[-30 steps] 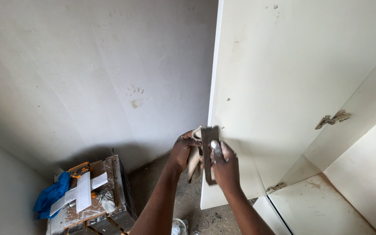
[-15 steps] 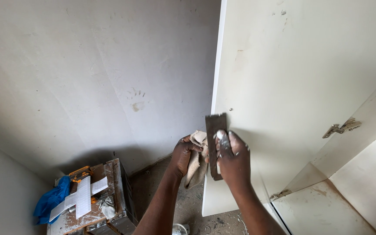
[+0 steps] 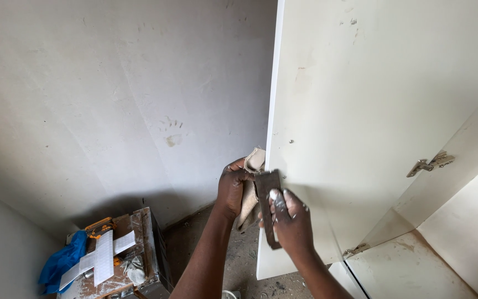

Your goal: Applying filler to the edges and surfaces of white cabinet doors using a scraper and wiping away excess with a cloth.

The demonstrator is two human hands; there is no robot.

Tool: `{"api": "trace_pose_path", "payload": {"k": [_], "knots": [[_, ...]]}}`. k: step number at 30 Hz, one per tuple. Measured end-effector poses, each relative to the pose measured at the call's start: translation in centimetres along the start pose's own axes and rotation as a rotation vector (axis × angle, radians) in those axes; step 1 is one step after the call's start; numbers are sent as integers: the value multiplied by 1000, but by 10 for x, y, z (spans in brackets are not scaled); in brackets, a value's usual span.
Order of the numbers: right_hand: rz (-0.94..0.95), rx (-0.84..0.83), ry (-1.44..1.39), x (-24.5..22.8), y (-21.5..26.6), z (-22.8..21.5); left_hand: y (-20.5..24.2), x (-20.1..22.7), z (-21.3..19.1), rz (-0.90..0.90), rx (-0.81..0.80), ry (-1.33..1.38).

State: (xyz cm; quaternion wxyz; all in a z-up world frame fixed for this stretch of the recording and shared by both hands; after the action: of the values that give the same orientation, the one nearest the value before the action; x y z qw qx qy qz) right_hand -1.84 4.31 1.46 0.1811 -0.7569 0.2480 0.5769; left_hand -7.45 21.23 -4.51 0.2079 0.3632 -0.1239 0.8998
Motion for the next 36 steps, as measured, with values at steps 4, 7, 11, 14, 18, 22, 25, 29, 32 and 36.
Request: {"api": "trace_pose_path", "payload": {"k": [4,7,11,14,18,22,25,29,32,36], "knots": [[-145,84,62,-52,-2,-7,-13,-12,-14,-45,-5,83],[-216,102,78,-75,-1,-9,-5,-13,-9,-66,10,133],[-144,69,101,-48,0,-9,-8,-15,-12,16,19,82],[-47,-64,60,41,-21,4,25,17,19,134,-70,61],[-20,-4,38,32,-15,8,27,20,23,65,-23,91],[-159,13,-84,-18,-22,0,28,20,28,61,-50,131],[-207,17,-118,-62,-24,-9,33,23,32,60,-49,153],[-288,-11,-163,-67,-26,-15,38,30,39,48,-37,118],[-136,-38,-10,3,-24,-7,42,42,40,172,-89,-46],[-51,-65,237,76,-24,12,41,44,45,134,-10,70]]}}
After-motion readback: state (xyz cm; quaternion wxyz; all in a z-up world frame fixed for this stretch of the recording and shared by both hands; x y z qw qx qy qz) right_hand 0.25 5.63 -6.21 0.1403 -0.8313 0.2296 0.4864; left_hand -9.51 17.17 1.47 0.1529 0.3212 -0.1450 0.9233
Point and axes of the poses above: each hand's wrist, its own y-axis away from the middle knuckle, its own z-axis out of the palm, x = y × z, the point moved 2 cm from there along -y, towards the middle knuckle, and after that the axes turned 13 degrees about y, right-handed, at the moved point
